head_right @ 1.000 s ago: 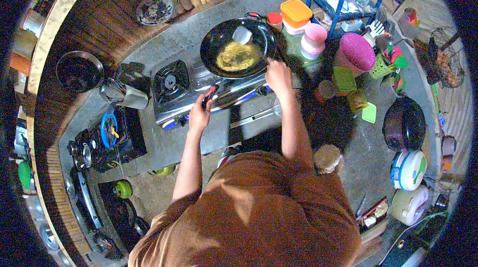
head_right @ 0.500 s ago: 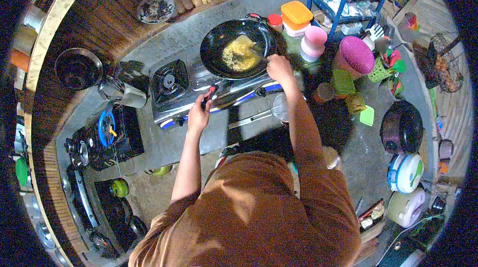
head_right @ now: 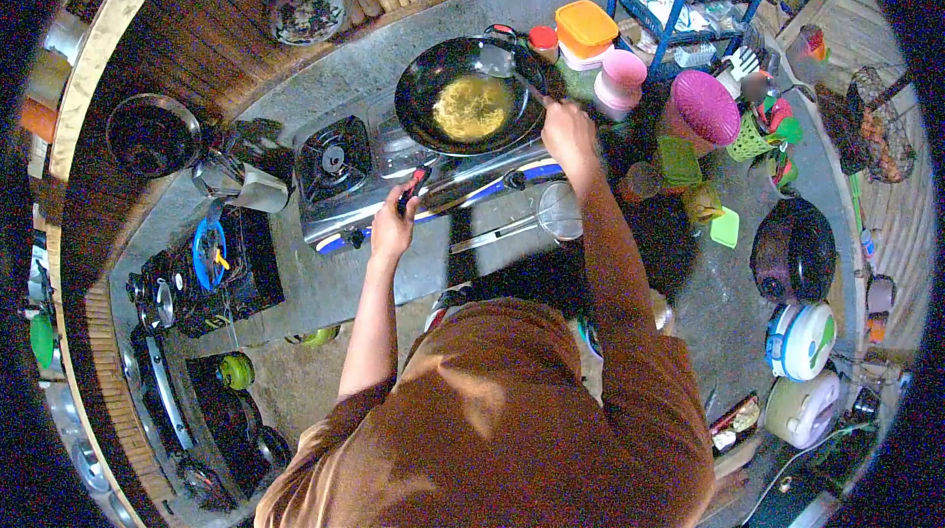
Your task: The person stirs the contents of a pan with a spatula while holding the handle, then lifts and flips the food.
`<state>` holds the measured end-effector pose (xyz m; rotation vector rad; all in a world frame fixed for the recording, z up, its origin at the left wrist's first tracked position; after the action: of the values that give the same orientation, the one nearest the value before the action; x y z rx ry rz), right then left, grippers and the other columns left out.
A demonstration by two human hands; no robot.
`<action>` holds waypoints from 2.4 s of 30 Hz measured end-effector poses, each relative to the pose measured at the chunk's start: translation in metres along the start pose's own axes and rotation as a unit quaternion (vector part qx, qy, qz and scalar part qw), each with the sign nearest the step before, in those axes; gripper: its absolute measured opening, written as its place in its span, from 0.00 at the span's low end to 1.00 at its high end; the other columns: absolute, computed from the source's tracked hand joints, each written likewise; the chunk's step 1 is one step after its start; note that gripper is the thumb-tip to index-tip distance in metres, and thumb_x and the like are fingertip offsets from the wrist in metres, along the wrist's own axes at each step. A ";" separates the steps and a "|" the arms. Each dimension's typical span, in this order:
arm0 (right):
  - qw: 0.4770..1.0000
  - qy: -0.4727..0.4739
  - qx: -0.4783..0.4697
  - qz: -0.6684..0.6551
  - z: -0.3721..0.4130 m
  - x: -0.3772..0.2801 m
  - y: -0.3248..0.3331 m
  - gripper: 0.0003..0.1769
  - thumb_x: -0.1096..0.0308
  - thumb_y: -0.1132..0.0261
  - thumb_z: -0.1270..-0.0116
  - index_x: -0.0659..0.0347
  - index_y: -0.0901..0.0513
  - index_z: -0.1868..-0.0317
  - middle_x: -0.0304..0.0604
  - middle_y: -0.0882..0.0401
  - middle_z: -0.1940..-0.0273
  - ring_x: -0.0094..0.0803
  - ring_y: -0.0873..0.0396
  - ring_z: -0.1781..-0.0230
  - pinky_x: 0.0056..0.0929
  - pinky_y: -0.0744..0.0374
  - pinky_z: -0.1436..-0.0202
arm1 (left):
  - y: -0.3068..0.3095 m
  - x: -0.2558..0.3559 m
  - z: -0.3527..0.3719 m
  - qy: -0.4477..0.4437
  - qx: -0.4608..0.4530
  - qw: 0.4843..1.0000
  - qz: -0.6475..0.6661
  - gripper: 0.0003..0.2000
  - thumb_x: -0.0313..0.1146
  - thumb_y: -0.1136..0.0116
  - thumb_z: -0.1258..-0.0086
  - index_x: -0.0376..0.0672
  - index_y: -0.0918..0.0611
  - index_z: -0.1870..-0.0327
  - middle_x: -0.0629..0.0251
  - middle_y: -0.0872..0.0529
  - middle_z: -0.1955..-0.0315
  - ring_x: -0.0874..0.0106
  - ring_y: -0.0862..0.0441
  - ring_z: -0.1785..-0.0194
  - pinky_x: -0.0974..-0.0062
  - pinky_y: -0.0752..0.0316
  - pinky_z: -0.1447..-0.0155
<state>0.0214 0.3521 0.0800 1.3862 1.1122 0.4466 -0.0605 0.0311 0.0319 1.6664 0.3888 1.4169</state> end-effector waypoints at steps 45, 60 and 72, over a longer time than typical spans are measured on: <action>0.963 0.096 -0.153 -0.200 -0.018 -0.004 -0.031 0.16 0.70 0.39 0.39 0.62 0.18 0.50 0.55 0.18 0.57 0.48 0.18 0.58 0.39 0.22 0.52 | -0.006 -0.008 -0.003 -0.014 -0.002 1.000 0.020 0.16 0.41 0.46 0.31 0.56 0.25 0.42 0.49 0.17 0.59 0.48 0.20 0.53 0.58 0.26 0.53; 0.978 0.142 -0.128 0.079 -0.006 0.020 -0.008 0.08 0.73 0.43 0.43 0.66 0.17 0.70 0.59 0.19 0.70 0.48 0.17 0.65 0.44 0.21 0.59 | -0.006 -0.009 -0.002 -0.016 0.008 1.000 0.007 0.16 0.41 0.46 0.30 0.56 0.25 0.43 0.49 0.16 0.59 0.48 0.20 0.53 0.58 0.25 0.53; 0.977 0.132 -0.075 -0.152 -0.002 0.003 -0.004 0.14 0.72 0.40 0.40 0.67 0.18 0.54 0.62 0.20 0.62 0.51 0.18 0.60 0.44 0.22 0.53 | -0.004 -0.008 -0.001 -0.013 0.008 1.000 0.006 0.16 0.42 0.46 0.31 0.55 0.25 0.44 0.47 0.17 0.59 0.46 0.20 0.53 0.55 0.26 0.53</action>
<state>0.0203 0.3547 0.0757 1.0212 1.4505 0.4900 -0.0629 0.0283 0.0240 1.7008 0.3758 1.4033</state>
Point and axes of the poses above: each hand's wrist, its own z-axis away from the middle knuckle, its own y-axis out of the back of the hand, x = y × z, the point moved 10 cm from there along -z, towards the middle knuckle
